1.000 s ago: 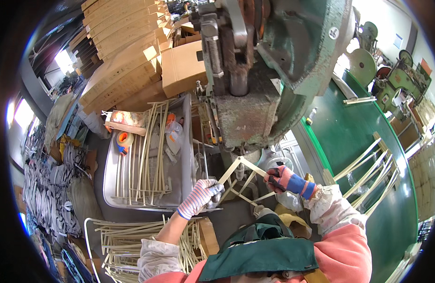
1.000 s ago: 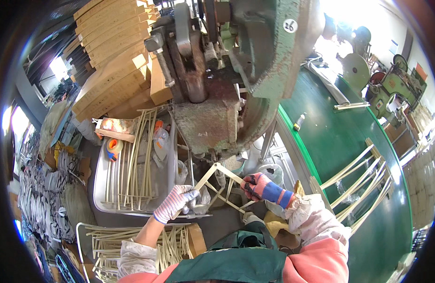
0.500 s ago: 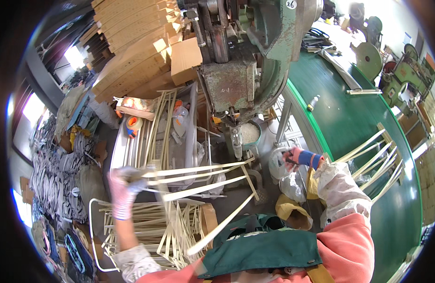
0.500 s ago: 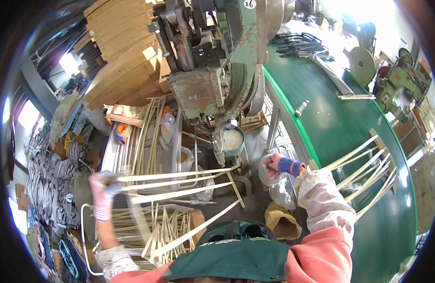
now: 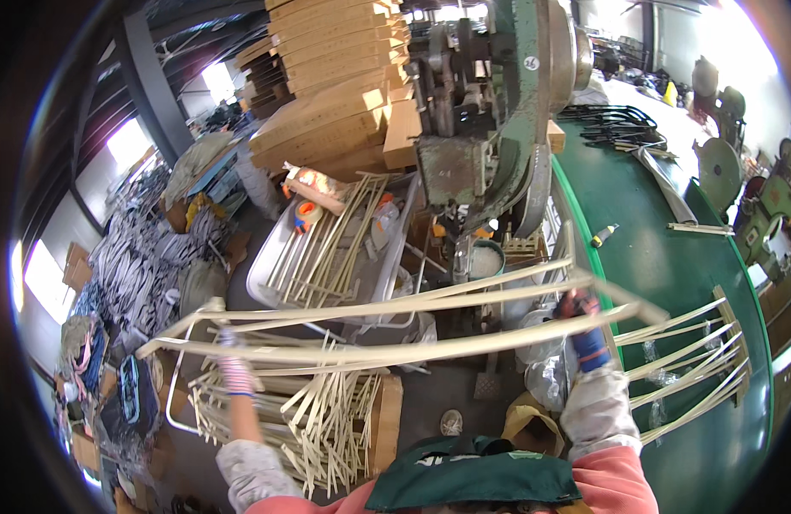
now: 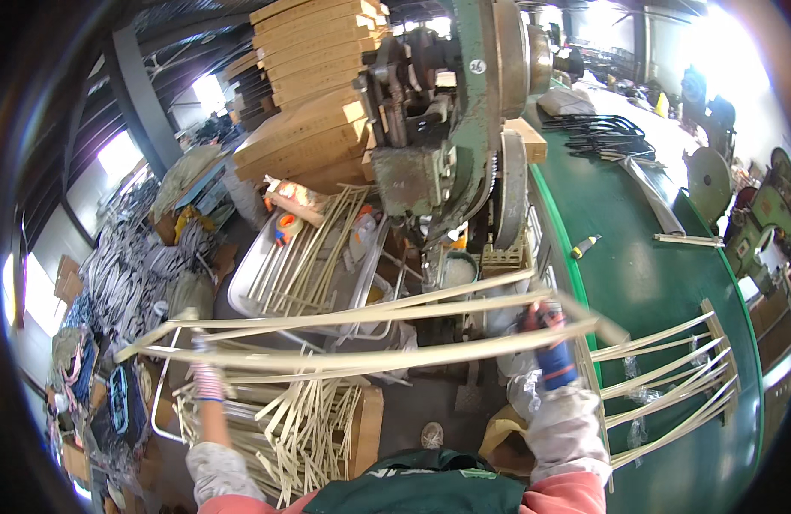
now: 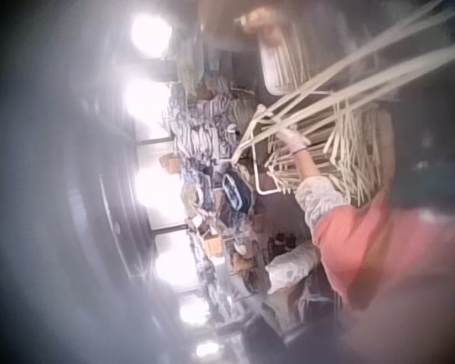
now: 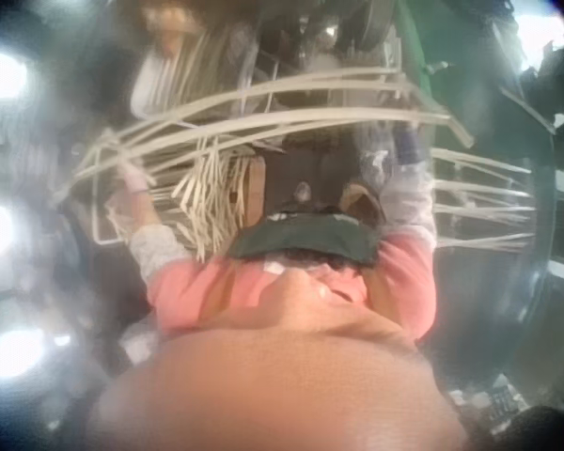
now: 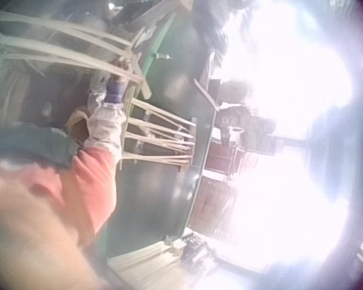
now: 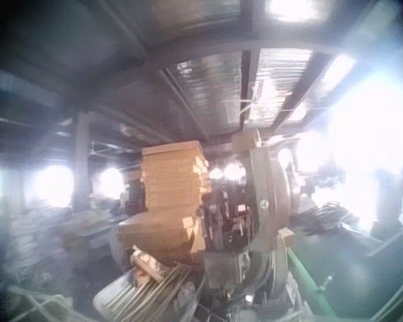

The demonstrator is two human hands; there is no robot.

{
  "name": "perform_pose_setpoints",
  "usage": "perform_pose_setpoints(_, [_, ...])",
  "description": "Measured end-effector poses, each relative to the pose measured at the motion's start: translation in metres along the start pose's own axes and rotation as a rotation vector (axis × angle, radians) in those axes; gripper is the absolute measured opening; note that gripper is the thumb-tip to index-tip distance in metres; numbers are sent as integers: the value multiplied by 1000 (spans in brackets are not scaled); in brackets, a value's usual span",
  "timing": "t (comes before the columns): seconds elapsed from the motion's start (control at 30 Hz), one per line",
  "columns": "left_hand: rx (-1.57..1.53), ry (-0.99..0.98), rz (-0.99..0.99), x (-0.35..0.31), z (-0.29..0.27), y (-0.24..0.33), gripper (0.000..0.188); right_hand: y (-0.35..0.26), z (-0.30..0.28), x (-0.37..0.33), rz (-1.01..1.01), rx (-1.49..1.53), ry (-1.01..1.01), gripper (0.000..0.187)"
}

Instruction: The person repeatedly picks up pairs of light-colored wooden rods, aligns them under a press machine, and presses them together to form small rectangular frames. After each press, the person removes the assembled frame and places it on a nearby green workbench. The process is repeated continuously throughout the clip.

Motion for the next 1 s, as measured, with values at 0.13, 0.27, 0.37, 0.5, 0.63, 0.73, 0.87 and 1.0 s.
perform_pose_setpoints(0.13, [121, -456, -418, -111, 83, -73, 41, -125, 12, 0, 299, -429, 26, 26])
perform_pose_setpoints(0.27, [891, -2074, 166, -223, 88, -71, 43, -176, 50, -7, 357, -674, -58, 23])
perform_pose_setpoints(0.37, [925, -1823, 390, -229, 148, -6, 47, -146, 86, -15, 440, -892, -209, 28])
perform_pose_setpoints(0.5, [-207, -1677, 80, -274, 257, 79, 58, -69, 118, -16, 497, -1008, -353, 25])
perform_pose_setpoints(0.63, [-284, -1814, -165, -333, 306, 96, 49, -38, 111, 5, 493, -1284, -404, 18])
perform_pose_setpoints(0.73, [-124, -1539, -245, -324, 330, 93, 34, -27, 94, 23, 605, -1148, -191, 19])
perform_pose_setpoints(0.87, [-577, -846, -496, -244, 397, 91, 24, 12, 90, 37, 731, -877, 123, 19])
perform_pose_setpoints(1.0, [-300, -849, -473, -218, 441, 79, 27, 54, 102, 51, 577, -648, 127, 17])
Point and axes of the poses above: each hand's wrist, its own x-axis towards the middle knuckle, its own z-axis out of the palm, y = z × x, the point moved 2 cm from there along x, towards the middle knuckle, and after that the axes turned 4 degrees about x, right-handed, at the moved point
